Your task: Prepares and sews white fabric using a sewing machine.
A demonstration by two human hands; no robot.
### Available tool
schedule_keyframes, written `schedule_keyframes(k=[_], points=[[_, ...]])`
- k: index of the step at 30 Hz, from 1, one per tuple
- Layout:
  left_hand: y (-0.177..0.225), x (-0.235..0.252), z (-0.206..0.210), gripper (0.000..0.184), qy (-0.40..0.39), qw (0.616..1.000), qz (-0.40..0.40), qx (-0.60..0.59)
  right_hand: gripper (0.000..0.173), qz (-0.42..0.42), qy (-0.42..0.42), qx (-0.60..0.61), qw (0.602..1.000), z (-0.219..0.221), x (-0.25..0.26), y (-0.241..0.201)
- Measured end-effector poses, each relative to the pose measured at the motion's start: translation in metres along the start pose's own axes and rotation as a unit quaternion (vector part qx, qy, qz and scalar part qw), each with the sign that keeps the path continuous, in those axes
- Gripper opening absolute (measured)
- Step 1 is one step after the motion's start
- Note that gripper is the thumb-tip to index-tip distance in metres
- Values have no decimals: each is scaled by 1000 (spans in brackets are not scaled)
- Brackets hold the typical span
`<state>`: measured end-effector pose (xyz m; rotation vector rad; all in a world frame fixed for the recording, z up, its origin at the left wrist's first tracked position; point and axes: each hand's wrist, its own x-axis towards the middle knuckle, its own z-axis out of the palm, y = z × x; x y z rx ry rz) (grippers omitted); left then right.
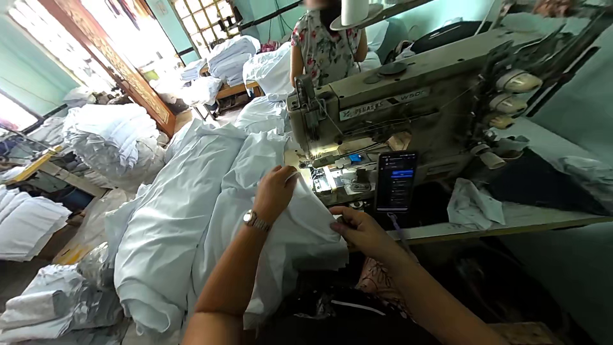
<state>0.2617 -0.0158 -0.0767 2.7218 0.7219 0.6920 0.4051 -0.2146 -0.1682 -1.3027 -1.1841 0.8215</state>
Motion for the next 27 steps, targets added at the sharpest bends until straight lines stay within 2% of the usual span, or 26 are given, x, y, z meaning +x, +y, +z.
schedule_keyframes(k=[2, 4, 7, 10, 13, 16, 20, 24, 27], points=[[-2, 40, 21, 22, -106, 992, -37, 63, 39, 41, 43, 23, 998, -5, 8, 8], [0, 68, 42, 28, -135, 986, -47, 83, 47, 35, 85, 19, 996, -6, 19, 12], [-3, 92, 55, 33, -111, 991, -66, 30, 36, -4, 120, 1, 993, -3, 31, 12], [-12, 91, 60, 32, -71, 992, -84, -60, 25, -14, 108, 2, 994, -1, 26, 12], [-18, 83, 64, 28, -53, 992, -72, -88, 22, -15, 115, 16, 993, 3, 22, 12], [-16, 82, 67, 32, -53, 988, -89, -112, 23, -13, 138, 24, 990, 6, 25, 14], [-19, 84, 71, 32, -40, 987, -94, -122, 23, -21, 136, 29, 990, 8, 24, 13], [-17, 101, 68, 35, -61, 991, -90, -72, 23, 3, 122, 16, 992, 5, 34, 14], [2, 113, 41, 40, -94, 985, -123, -72, 23, 36, 121, 18, 992, 4, 47, 11]])
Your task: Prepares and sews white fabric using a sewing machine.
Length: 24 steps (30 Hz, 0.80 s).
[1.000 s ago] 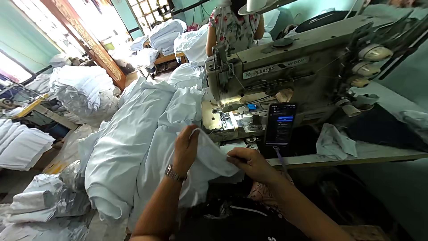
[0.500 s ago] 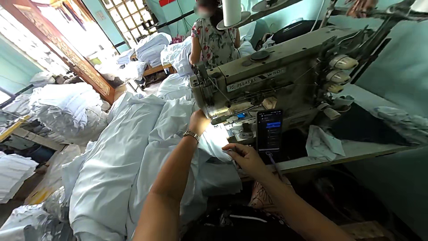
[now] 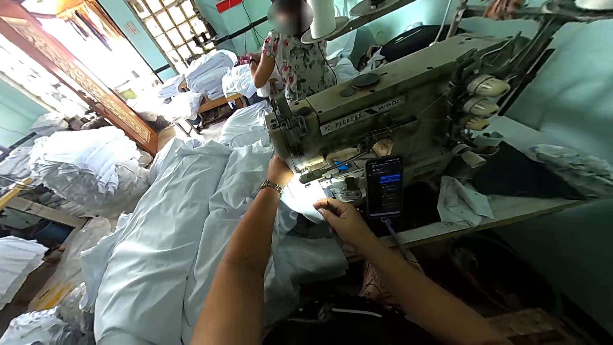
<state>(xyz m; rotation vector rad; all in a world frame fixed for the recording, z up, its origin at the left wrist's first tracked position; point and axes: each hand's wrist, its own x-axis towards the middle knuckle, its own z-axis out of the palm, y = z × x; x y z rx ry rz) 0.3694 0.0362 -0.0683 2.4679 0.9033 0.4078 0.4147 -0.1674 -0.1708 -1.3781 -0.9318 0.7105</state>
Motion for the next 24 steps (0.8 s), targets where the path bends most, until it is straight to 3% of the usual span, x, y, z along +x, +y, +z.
schedule_keyframes(k=[2, 4, 5, 7, 9, 11, 14, 16, 18, 20, 21, 22, 24], points=[[-5, 1, -3, 34, 61, 997, 21, -36, 22, 4, 3, 1, 1000, 0, 5, -3], [-40, -9, 7, 32, 138, 983, 95, -71, 22, 5, -1, 9, 1000, -4, 6, -2], [-52, -27, 3, 42, 128, 983, 103, -78, 23, 3, -4, 18, 1000, -5, 7, -1], [-71, -82, -6, 79, 72, 992, 82, -59, 26, 0, -17, 42, 999, -6, 7, 2], [-82, -134, -8, 112, -20, 998, 54, 33, 27, 5, -20, 62, 998, -3, 6, 2], [-88, -154, -18, 102, -66, 987, 40, 139, 27, -1, -19, 59, 998, 0, 6, 2], [-100, -137, -58, 65, 81, 947, 127, 284, 28, -25, -9, 51, 998, 1, 10, 1], [-118, -118, -66, 59, 146, 913, 203, 322, 30, -31, 0, 40, 999, 4, 10, 4], [-133, -112, -53, 64, 37, 933, 191, 302, 31, -44, 10, 16, 999, 6, 5, 14], [-134, -111, -45, 88, -115, 952, 134, 250, 31, -63, 5, -38, 997, 0, 4, 21], [-125, -110, -48, 97, -132, 957, 132, 223, 31, -73, 3, -76, 994, -7, 4, 19], [-114, -111, -55, 94, -120, 962, 148, 194, 31, -88, 5, -123, 988, -14, 4, 15], [-95, -112, -61, 55, -46, 957, 218, 188, 31, -144, 49, -213, 965, -19, 1, 10]])
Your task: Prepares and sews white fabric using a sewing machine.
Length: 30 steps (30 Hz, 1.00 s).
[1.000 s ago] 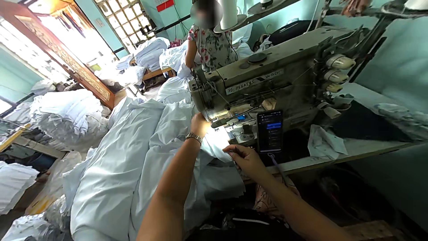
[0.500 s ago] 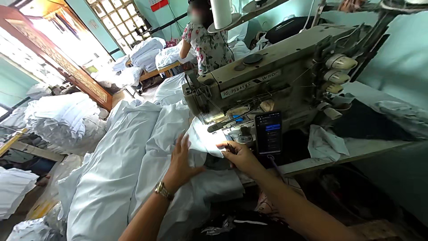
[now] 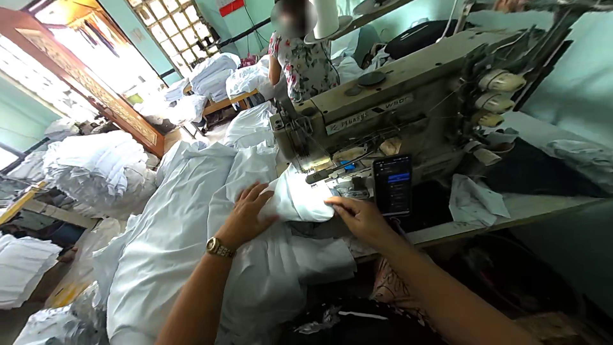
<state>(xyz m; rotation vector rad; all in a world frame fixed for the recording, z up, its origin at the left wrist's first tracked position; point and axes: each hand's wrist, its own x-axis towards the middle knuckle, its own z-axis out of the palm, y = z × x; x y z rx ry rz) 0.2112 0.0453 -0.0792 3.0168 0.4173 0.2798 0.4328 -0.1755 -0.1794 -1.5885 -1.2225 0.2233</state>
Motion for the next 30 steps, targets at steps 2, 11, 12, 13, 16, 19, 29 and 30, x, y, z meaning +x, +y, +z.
schedule_keyframes(k=[2, 11, 12, 13, 16, 19, 29, 30], points=[[14, 17, 3, 23, 81, 992, 68, 65, 31, -55, 70, -34, 995, -4, 8, -6], [23, 51, 14, 19, 277, 949, 136, 71, 31, 27, -68, -17, 997, -4, 51, -19], [24, 47, 1, 21, 333, 933, 117, 72, 27, 29, -71, -30, 997, -4, 51, -20], [25, 44, -12, 20, 377, 916, 109, 82, 22, 28, -74, -39, 996, -3, 51, -22], [38, 35, -36, 19, 376, 914, 124, 92, 23, 25, -112, -43, 992, -5, 49, -30], [54, 29, -47, 21, 251, 958, 141, -7, 27, -34, -132, 19, 990, -13, 31, -50], [60, 49, -75, 21, -137, 956, 214, -144, 29, -74, -188, 116, 973, -27, 23, -61], [55, 50, -84, 22, -124, 962, 196, -141, 33, -40, -182, 89, 979, -25, 29, -54]])
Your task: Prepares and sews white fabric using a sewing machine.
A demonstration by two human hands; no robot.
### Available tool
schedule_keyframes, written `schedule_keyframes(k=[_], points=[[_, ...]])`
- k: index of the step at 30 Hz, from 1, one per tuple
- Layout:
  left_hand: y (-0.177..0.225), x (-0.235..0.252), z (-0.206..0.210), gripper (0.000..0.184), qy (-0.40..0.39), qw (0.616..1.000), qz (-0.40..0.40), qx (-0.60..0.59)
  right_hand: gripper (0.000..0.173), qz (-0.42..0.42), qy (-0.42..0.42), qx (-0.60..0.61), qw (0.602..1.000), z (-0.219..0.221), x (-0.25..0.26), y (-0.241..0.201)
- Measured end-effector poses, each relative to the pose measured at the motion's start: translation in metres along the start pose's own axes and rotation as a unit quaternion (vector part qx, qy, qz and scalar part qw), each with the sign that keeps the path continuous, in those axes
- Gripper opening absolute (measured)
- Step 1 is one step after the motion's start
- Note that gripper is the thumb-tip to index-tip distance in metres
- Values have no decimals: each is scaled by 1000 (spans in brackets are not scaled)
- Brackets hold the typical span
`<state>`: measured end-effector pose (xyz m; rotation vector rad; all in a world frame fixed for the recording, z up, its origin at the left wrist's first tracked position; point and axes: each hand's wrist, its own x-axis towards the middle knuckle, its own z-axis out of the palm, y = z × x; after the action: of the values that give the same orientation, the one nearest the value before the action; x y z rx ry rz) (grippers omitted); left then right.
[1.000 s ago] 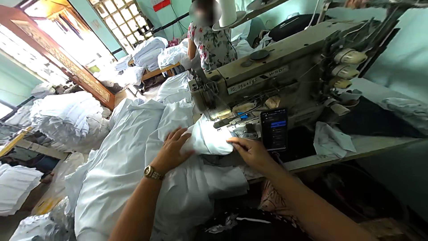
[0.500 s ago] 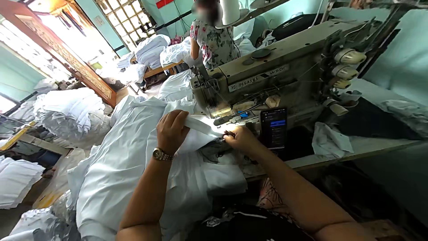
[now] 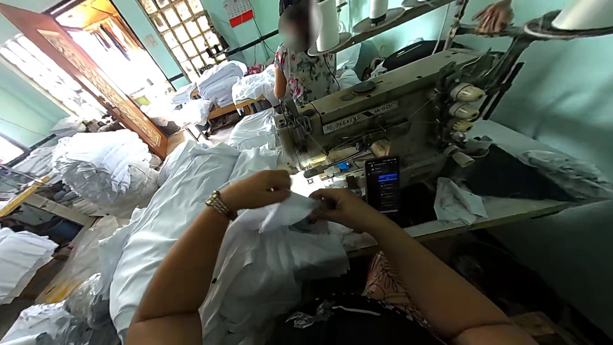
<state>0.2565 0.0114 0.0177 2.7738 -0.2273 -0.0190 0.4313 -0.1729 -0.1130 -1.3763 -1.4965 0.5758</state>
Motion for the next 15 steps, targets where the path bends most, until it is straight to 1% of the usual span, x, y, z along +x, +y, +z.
schedule_keyframes(k=[1, 3, 4, 5, 8, 10, 13, 15], points=[[-2, -3, -8, 21, 20, 999, -24, 14, 33, 32, 12, -14, 999, 1, 6, 10], [-2, -7, -17, 17, 48, 990, -98, 91, 28, 73, 41, -25, 996, 6, 14, 26], [0, -7, -19, 23, 47, 982, -130, 130, 28, 78, 50, -26, 995, 6, 17, 27], [1, -6, -18, 27, 48, 976, -145, 156, 27, 76, 54, -27, 995, 7, 19, 27], [-2, -4, -10, 20, 62, 968, -113, 215, 24, 61, 57, -33, 996, 8, 20, 29], [-1, -4, -7, 17, 75, 967, -89, 227, 21, 57, 59, -35, 996, 8, 20, 31], [8, -3, -9, 22, 77, 975, -63, 196, 21, 67, 53, -30, 996, 6, 18, 26], [11, -2, -10, 28, 53, 990, -21, 132, 22, 73, 49, 0, 996, 6, 11, 21]])
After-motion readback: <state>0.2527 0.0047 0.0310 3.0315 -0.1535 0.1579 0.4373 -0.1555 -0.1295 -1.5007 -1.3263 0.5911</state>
